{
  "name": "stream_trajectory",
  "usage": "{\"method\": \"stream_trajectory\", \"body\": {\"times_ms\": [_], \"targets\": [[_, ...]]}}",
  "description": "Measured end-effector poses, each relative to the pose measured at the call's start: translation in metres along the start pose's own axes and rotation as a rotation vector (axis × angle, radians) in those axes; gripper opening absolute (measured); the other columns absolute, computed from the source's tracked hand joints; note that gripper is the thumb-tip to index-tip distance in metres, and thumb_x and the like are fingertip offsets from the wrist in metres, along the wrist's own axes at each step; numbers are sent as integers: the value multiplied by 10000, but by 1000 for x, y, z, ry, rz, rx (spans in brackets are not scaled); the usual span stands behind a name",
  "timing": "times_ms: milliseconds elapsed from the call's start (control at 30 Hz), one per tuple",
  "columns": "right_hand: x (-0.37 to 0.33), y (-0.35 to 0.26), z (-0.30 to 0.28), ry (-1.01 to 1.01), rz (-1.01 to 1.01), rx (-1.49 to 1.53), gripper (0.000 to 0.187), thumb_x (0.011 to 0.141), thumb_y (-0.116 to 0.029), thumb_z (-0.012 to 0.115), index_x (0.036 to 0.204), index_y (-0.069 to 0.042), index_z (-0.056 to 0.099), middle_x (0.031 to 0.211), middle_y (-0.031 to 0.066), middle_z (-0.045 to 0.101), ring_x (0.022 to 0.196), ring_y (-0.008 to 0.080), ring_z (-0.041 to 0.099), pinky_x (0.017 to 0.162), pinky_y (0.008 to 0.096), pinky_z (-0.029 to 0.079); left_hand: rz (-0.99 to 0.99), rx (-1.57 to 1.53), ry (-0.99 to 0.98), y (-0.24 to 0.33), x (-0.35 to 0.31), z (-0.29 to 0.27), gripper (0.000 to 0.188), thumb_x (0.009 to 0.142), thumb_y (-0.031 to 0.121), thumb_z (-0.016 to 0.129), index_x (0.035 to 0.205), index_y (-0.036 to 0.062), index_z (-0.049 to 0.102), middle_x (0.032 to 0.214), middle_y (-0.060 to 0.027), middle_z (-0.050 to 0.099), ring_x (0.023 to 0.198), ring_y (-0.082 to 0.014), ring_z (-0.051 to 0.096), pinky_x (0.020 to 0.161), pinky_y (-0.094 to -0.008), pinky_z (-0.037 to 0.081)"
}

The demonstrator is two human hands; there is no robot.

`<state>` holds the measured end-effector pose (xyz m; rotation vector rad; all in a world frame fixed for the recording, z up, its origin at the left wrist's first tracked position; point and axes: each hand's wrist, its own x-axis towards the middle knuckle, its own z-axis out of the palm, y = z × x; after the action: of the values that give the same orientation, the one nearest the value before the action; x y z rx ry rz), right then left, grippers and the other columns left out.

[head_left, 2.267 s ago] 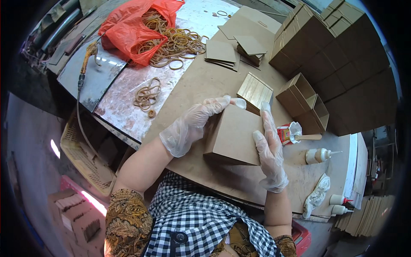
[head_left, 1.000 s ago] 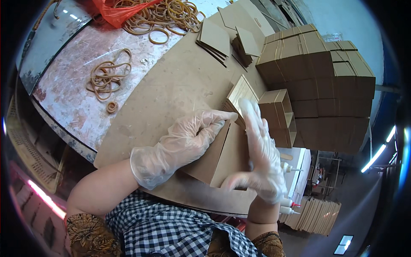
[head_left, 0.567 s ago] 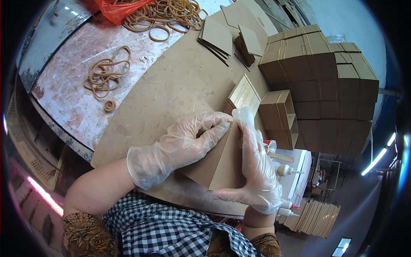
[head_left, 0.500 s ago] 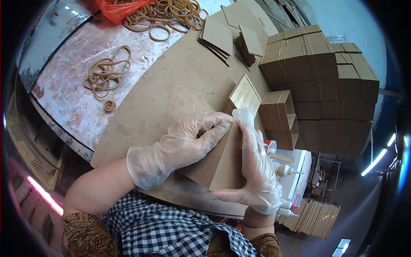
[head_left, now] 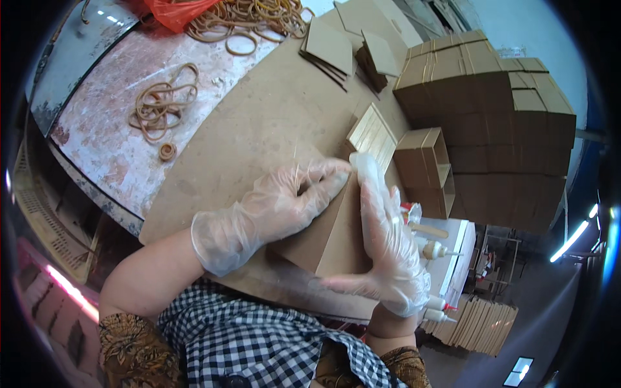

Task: The person assembles small cardboard boxes by hand, folding the sides and securing them with rubber bands. They handle multiple flat cardboard pieces, fold them into box shapes, and place them on a workbench. The process involves repetitive folding and securing actions.

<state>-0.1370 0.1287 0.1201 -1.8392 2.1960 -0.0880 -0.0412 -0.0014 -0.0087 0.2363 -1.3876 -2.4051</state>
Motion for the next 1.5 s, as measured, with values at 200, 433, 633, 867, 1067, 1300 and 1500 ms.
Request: {"method": "stream_trajectory", "body": {"times_ms": [200,433,633,867,1067,1300,1500], "targets": [[-6,11,7,67,-79,19,1465,453,-779,725,1559,-7,152,1612,236,189,1488,441,175,1149,625,199,33,-59,-31,14,-4,-3,352,1060,283,481,1302,67,619,1247,-57,647,1169,-124,567,1019,-290,451],[-35,23,21,756,-11,712,840,939,-559,461,1459,95,373,1529,251,366,1447,348,317,1209,436,175,384,101,-26,2,8,-16,408,1056,216,483,1415,24,494,1504,-122,455,1373,-207,424,1163,-343,299],[-62,57,53,867,216,1310,553,1085,-346,359,1426,85,427,1483,189,459,1406,261,401,1202,377,242,217,114,-25,14,-5,7,418,1043,168,499,1434,25,479,1513,-108,446,1380,-205,416,1165,-345,296],[-39,47,98,879,37,1566,500,1077,-267,414,1487,18,382,1553,118,384,1447,201,331,1206,336,211,190,205,-44,23,-10,25,440,1033,113,494,1457,8,444,1556,-119,387,1432,-211,355,1182,-349,273],[-31,32,100,899,165,1345,483,1062,-192,438,1505,-9,375,1549,77,402,1442,183,329,1185,321,225,240,275,-41,20,-11,27,449,1035,84,460,1474,0,416,1557,-124,384,1442,-214,340,1187,-340,258],[-35,19,87,872,178,1462,497,1072,-220,397,1503,22,348,1533,110,406,1395,202,392,1166,324,284,268,362,-37,21,-14,29,453,1050,124,443,1482,-5,401,1560,-112,379,1452,-195,322,1195,-328,231],[-38,45,97,1040,-79,1713,614,1070,-373,311,1561,-20,203,1604,144,284,1476,303,276,1205,399,186,193,-138,190,62,-8,18,435,1048,196,493,1440,12,466,1502,-97,452,1378,-170,411,1168,-318,292]]}}
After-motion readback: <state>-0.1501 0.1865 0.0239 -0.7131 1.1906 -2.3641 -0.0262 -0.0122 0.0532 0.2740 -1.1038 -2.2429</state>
